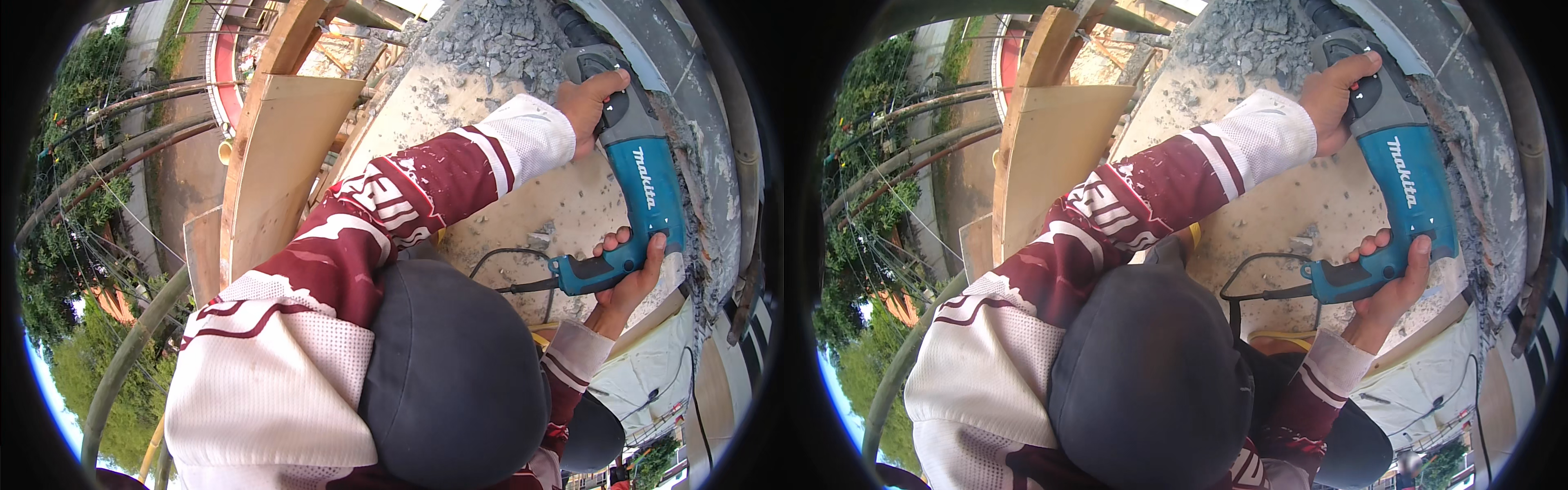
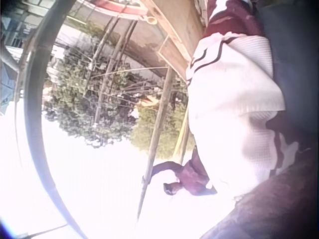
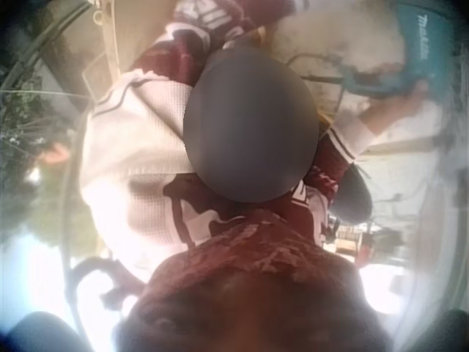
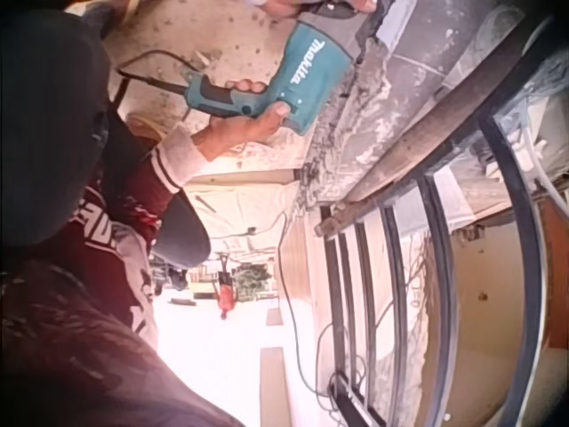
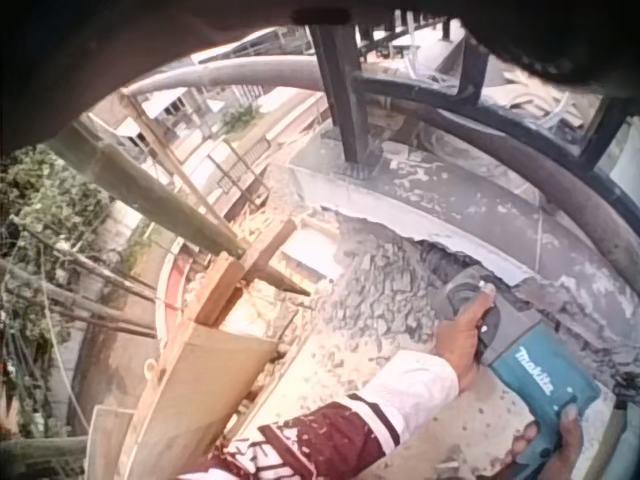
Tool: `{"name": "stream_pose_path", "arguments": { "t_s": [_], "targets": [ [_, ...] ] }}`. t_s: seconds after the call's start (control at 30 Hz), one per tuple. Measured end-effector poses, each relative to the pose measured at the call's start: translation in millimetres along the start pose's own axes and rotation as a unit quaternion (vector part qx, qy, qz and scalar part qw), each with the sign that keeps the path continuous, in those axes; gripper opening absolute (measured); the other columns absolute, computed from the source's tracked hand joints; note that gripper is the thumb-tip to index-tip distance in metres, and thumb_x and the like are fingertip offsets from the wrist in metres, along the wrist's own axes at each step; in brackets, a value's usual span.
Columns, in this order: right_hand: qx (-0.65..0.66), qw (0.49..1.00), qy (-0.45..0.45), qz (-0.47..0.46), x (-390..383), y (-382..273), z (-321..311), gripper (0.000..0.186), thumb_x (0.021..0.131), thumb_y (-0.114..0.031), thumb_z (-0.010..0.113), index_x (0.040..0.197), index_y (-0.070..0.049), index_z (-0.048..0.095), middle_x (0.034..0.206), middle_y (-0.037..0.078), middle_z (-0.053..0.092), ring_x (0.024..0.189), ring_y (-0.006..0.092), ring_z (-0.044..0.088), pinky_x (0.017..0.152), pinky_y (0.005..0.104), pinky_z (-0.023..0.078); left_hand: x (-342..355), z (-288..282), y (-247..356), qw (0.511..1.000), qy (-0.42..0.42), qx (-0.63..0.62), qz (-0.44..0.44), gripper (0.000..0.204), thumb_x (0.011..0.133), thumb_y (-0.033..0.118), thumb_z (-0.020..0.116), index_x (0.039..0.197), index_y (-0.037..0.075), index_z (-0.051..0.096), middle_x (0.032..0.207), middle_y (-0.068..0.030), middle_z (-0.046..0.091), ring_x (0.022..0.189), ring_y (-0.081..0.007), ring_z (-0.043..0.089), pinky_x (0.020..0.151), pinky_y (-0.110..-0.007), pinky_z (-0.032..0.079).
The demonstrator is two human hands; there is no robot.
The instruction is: The person uses a corded Makita rotary hammer drill to break and remove sections of a concrete wall or ledge. They repeatedly drill into the concrete, pause to clear debris by hand, and continue drilling along the same area.
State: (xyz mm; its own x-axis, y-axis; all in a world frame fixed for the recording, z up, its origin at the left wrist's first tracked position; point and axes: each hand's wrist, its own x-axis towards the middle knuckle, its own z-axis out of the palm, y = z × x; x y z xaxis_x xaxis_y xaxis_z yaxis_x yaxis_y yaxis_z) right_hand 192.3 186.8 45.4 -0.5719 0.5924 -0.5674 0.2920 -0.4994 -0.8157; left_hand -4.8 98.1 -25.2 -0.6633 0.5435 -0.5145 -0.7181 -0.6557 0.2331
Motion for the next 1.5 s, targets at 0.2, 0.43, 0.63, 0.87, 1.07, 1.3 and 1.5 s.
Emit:
{"name": "stream_pose_path", "arguments": {
  "t_s": [0.2, 0.43, 0.63, 0.87, 1.07, 1.3, 1.5],
  "targets": [
    [0.015, 1.000, -0.015, 0.005, 8.3, 9.6, -9.1, 0.053, 0.100, -0.051, 0.058, 0.117, 0.000, 0.056, 0.083, 0.009, 0.063, 0.069, 0.0201, 0.065, 0.057, 0.0371, 0.058, 3.3, -3.3, -4.4, 1.000, 0.008, 0.010, 0.003, 0.041, 0.085, 0.022, 0.079, 0.115, 0.001, 0.060, 0.106, -0.0116, 0.069, 0.097, -0.0256, 0.069, 0.096, -0.045, 0.055],
    [0.000, 0.999, 0.018, -0.034, -18.9, 19.8, 18.4, 0.049, 0.100, -0.043, 0.062, 0.117, 0.003, 0.055, 0.082, 0.011, 0.063, 0.067, 0.0219, 0.066, 0.055, 0.0381, 0.059, -1.8, -14.1, 2.2, 1.000, -0.021, 0.006, -0.021, 0.037, 0.093, 0.030, 0.072, 0.118, 0.005, 0.061, 0.111, -0.0115, 0.070, 0.101, -0.0254, 0.070, 0.099, -0.044, 0.054],
    [0.012, 0.996, 0.017, -0.090, -54.5, 67.9, 61.0, 0.045, 0.097, -0.035, 0.065, 0.115, 0.005, 0.053, 0.082, 0.013, 0.062, 0.066, 0.0225, 0.065, 0.055, 0.0382, 0.059, -20.8, -49.0, 31.4, 0.997, -0.050, 0.039, -0.041, 0.039, 0.094, 0.033, 0.071, 0.119, 0.006, 0.061, 0.112, -0.0117, 0.071, 0.104, -0.0252, 0.070, 0.102, -0.045, 0.054],
    [0.057, 0.989, 0.011, -0.138, -87.4, 110.3, 104.7, 0.051, 0.093, -0.028, 0.072, 0.124, 0.006, 0.049, 0.088, 0.015, 0.064, 0.072, 0.0244, 0.067, 0.063, 0.0402, 0.061, -17.9, -78.5, 69.5, 0.994, -0.070, 0.034, -0.083, 0.033, 0.094, 0.028, 0.070, 0.114, 0.002, 0.064, 0.107, -0.0150, 0.072, 0.099, -0.0279, 0.072, 0.098, -0.048, 0.057],
    [0.144, 0.989, -0.037, -0.014, -83.3, 108.6, 44.2, 0.078, 0.089, -0.064, 0.069, 0.130, 0.000, 0.050, 0.099, 0.012, 0.064, 0.083, 0.0245, 0.068, 0.067, 0.0398, 0.062, -47.2, -53.1, 45.4, 0.993, 0.012, 0.091, -0.072, 0.034, 0.095, 0.028, 0.069, 0.117, 0.003, 0.062, 0.107, -0.0107, 0.071, 0.096, -0.0235, 0.072, 0.096, -0.043, 0.058],
    [0.085, 0.996, -0.017, -0.017, -90.8, 111.6, 24.2, 0.083, 0.090, -0.073, 0.058, 0.135, -0.004, 0.049, 0.101, 0.010, 0.064, 0.088, 0.0248, 0.068, 0.070, 0.0427, 0.061, -49.8, -52.2, 28.7, 0.990, 0.019, 0.126, -0.059, 0.036, 0.091, 0.026, 0.073, 0.116, 0.002, 0.063, 0.105, -0.0094, 0.071, 0.092, -0.0187, 0.072, 0.089, -0.038, 0.060],
    [0.091, 0.996, 0.007, 0.019, -64.4, 119.6, 58.6, 0.062, 0.098, -0.067, 0.050, 0.115, -0.007, 0.054, 0.089, 0.004, 0.059, 0.079, 0.0200, 0.062, 0.069, 0.0408, 0.057, -29.3, -57.9, 51.1, 0.991, 0.035, 0.112, -0.056, 0.035, 0.085, 0.022, 0.078, 0.106, -0.004, 0.065, 0.096, -0.0122, 0.070, 0.081, -0.0214, 0.072, 0.078, -0.040, 0.062]
  ]
}}
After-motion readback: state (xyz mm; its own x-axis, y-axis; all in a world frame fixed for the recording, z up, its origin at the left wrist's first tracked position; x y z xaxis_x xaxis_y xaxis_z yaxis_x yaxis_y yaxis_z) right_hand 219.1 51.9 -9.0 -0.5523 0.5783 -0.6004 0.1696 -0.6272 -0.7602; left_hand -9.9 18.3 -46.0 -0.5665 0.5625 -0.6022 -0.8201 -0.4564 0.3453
